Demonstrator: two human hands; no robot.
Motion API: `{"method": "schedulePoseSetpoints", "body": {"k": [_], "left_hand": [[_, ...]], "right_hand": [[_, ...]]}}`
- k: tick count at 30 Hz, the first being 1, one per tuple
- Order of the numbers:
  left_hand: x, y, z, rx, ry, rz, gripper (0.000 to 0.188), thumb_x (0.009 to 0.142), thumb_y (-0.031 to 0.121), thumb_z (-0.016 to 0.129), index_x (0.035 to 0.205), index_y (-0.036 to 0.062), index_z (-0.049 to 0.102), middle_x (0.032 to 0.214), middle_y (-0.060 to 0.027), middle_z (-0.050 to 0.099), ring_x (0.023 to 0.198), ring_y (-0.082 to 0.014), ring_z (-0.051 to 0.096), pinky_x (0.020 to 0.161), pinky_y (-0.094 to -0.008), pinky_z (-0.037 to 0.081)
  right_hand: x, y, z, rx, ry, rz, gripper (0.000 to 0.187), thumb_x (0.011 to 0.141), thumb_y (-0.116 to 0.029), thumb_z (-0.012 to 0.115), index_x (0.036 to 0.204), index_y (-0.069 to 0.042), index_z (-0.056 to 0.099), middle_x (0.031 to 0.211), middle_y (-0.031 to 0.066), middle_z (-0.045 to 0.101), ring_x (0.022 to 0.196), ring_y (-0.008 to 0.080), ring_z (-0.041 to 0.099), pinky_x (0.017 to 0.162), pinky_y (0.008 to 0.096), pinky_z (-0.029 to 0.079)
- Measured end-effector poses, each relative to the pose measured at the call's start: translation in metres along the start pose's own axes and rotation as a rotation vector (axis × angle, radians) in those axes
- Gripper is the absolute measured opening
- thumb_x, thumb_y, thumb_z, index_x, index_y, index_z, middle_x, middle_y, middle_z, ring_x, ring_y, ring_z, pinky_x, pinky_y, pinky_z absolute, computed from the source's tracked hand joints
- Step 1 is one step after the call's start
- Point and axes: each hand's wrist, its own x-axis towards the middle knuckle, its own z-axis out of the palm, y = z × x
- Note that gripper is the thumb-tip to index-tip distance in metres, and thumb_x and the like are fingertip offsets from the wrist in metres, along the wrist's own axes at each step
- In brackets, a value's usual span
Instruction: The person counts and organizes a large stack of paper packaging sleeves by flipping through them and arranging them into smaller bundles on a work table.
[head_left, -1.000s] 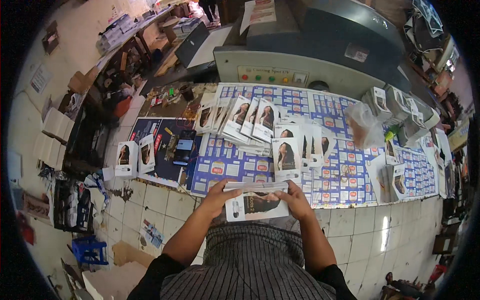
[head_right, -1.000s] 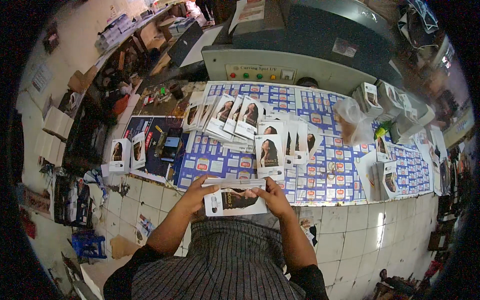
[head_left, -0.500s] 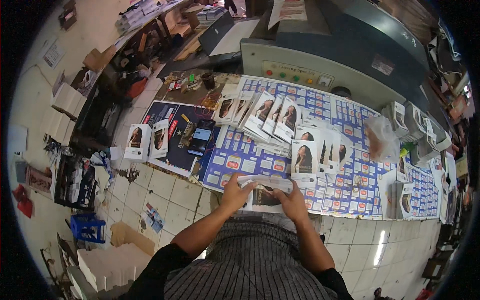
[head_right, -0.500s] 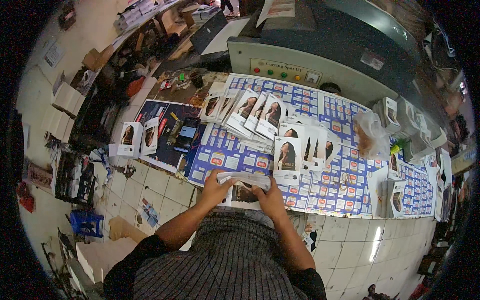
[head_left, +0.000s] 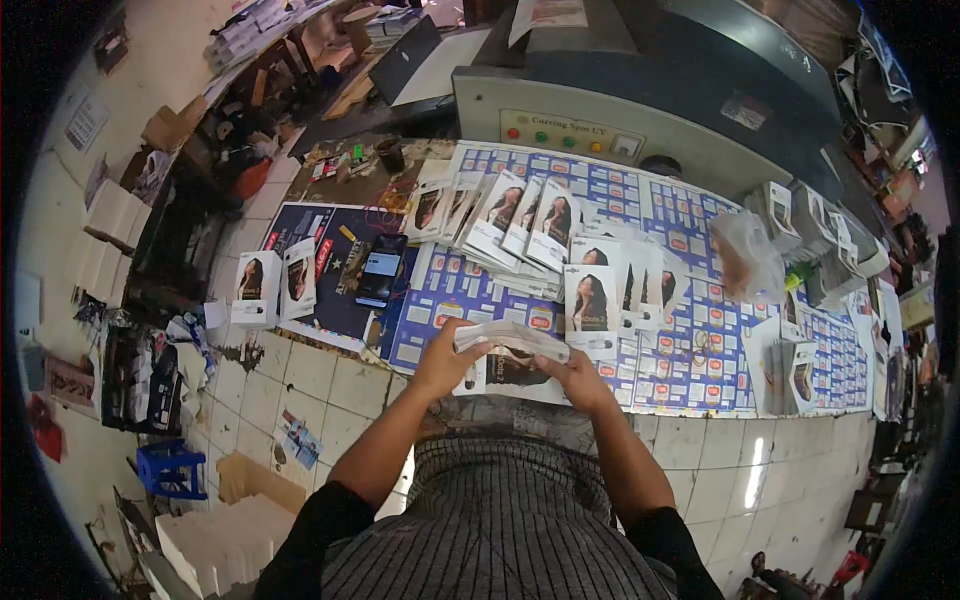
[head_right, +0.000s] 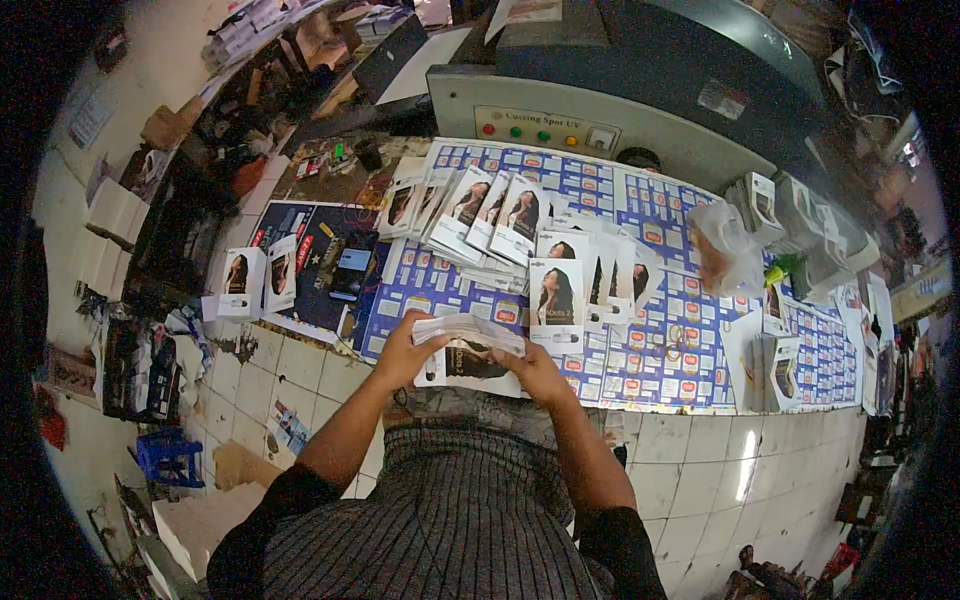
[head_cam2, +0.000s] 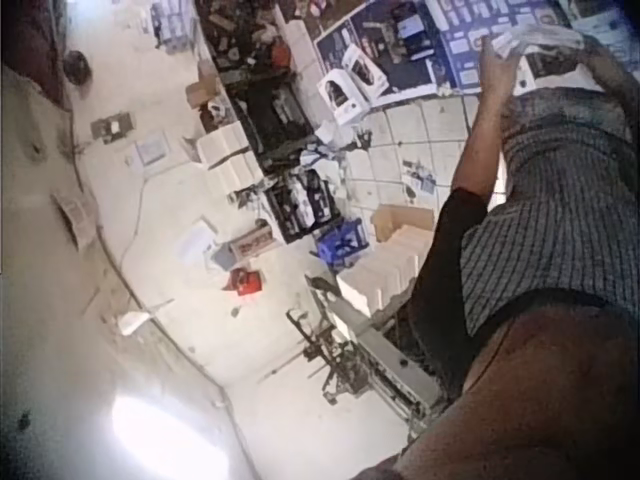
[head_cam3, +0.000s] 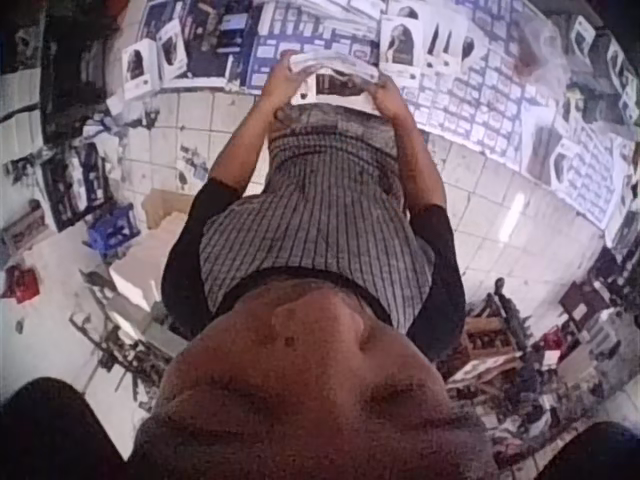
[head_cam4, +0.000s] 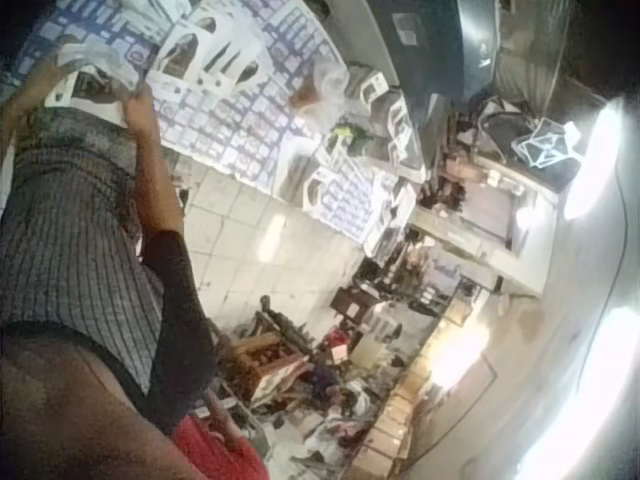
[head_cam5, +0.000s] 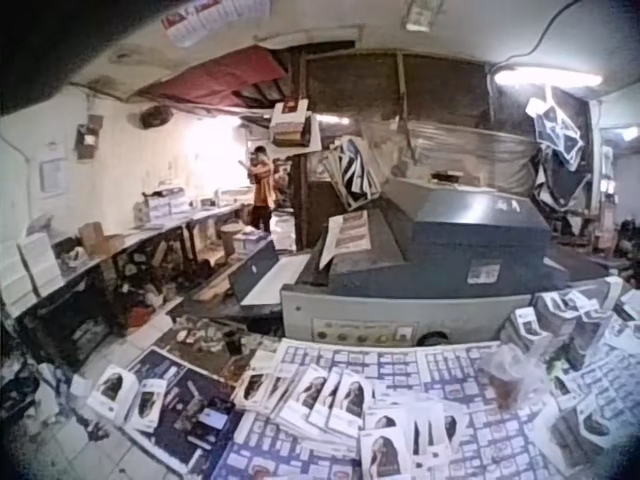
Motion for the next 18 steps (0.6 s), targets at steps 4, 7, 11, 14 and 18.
{"method": "schedulePoseSetpoints", "body": {"k": [4,7,11,14,18], "left_hand": [[0.005,0.000,-0.002,-0.216,-0.038,-0.035,0.047,0.084,0.016,0.076,0.119,0.0029,0.048,0.115,-0.0148,0.062,0.102,-0.0213,0.063,0.083,-0.0349,0.051],[-0.002,-0.039,0.010,-0.328,0.045,0.325,0.061,0.078,0.006,0.078,0.128,0.0026,0.044,0.130,-0.0174,0.053,0.120,-0.0243,0.053,0.099,-0.0365,0.045],[-0.010,-0.059,0.006,-0.233,-0.011,0.156,0.087,0.072,-0.004,0.078,0.144,0.0043,0.029,0.138,-0.0174,0.045,0.129,-0.0264,0.046,0.106,-0.0370,0.040],[-0.018,-0.055,0.011,-0.391,-0.040,0.024,0.096,0.073,-0.002,0.077,0.150,0.0052,0.020,0.137,-0.0166,0.046,0.127,-0.0263,0.048,0.103,-0.0370,0.042],[-0.012,-0.075,0.015,-0.275,-0.016,0.001,0.088,0.077,0.003,0.076,0.148,0.0039,0.025,0.132,-0.0149,0.052,0.123,-0.0253,0.051,0.101,-0.0370,0.043]], "right_hand": [[0.008,0.011,0.007,-0.062,0.090,-0.258,0.058,0.093,-0.019,0.065,0.143,-0.001,0.040,0.127,0.0126,0.060,0.116,0.0185,0.054,0.100,0.0307,0.041],[0.011,0.030,0.010,0.011,0.137,-0.348,0.068,0.087,-0.006,0.069,0.146,-0.004,0.035,0.136,0.0119,0.053,0.122,0.0188,0.050,0.103,0.0311,0.038],[0.013,0.035,0.010,-0.044,0.114,-0.375,0.087,0.077,0.012,0.066,0.151,-0.011,0.026,0.143,0.0125,0.047,0.128,0.0194,0.044,0.105,0.0307,0.037],[0.008,0.036,0.014,0.048,0.137,-0.328,0.094,0.076,0.015,0.061,0.154,-0.015,0.019,0.142,0.0135,0.048,0.127,0.0215,0.045,0.104,0.0315,0.038],[0.016,0.035,0.013,-0.054,0.188,-0.268,0.090,0.081,0.003,0.064,0.154,-0.010,0.013,0.140,0.0161,0.047,0.126,0.0223,0.046,0.103,0.0314,0.038]]}}
